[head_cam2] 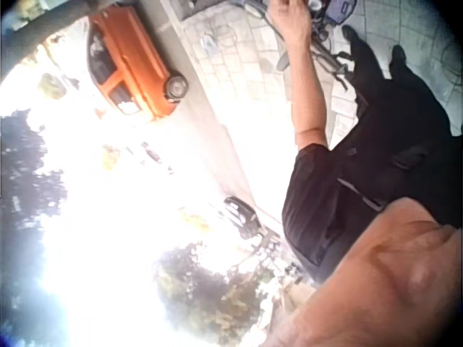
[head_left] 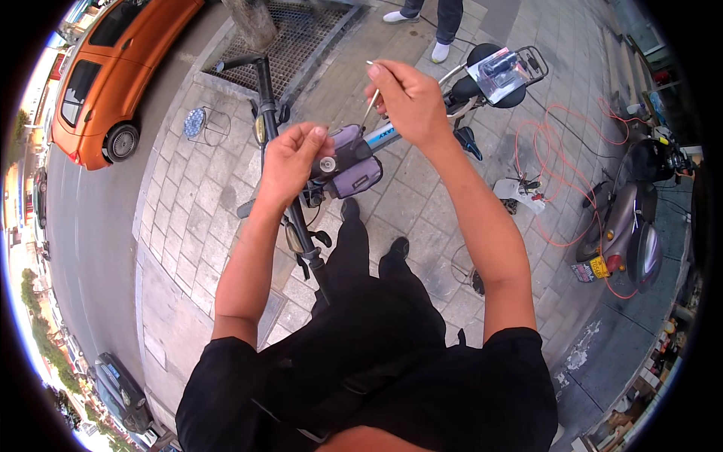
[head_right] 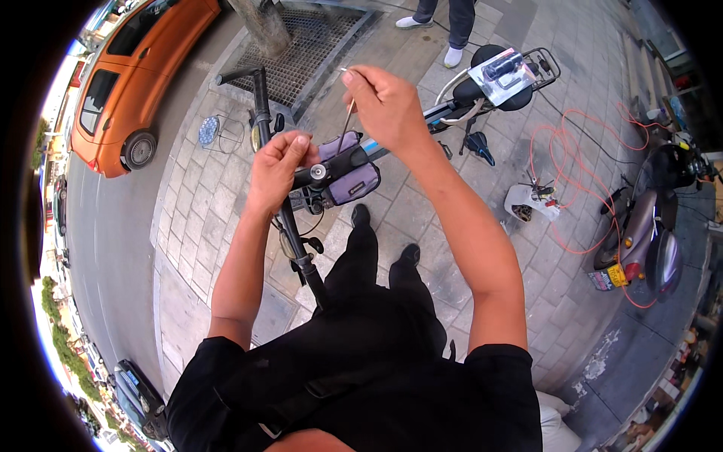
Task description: The person unpacks a new bicycle bell and handlebar grips, then installs them on a bicycle handlebar using a hex key. They tighten the bell mount and slide on the grips, adjusting the handlebar position as needed.
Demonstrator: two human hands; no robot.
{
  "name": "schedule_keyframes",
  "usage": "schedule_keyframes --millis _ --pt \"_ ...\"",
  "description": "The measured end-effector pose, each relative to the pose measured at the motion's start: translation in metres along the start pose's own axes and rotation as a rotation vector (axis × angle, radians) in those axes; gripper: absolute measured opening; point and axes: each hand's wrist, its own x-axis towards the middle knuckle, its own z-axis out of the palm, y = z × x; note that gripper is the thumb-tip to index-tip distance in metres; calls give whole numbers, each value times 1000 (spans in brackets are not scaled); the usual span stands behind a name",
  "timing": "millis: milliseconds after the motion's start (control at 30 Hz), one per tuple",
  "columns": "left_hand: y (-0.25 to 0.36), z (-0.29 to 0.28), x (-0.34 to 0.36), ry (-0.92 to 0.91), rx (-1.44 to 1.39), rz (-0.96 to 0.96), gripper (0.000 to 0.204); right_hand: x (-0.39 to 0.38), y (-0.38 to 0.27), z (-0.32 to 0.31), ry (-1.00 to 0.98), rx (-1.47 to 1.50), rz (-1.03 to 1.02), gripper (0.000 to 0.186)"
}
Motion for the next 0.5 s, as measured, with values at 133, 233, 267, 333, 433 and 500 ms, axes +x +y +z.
schedule_keyframes --millis 133,233,267,333,433,500 --pt "3 -5 52 -201 60 -74 34 65 35 47 -109 -173 122 38" --pt "-5 -15 67 -249 19 -216 33 90 67 84 -160 -435 90 41" --pt "-10 -19 68 -202 13 -236 30 94 76 95 -180 -476 86 41" --pt "-20 -26 71 -187 12 -240 28 97 88 114 -205 -521 116 42" --pt "-44 -29 74 -143 63 -198 24 93 95 125 -267 -592 146 41" --pt "-42 -31 78 -133 147 -166 22 101 93 128 -282 -636 179 41"
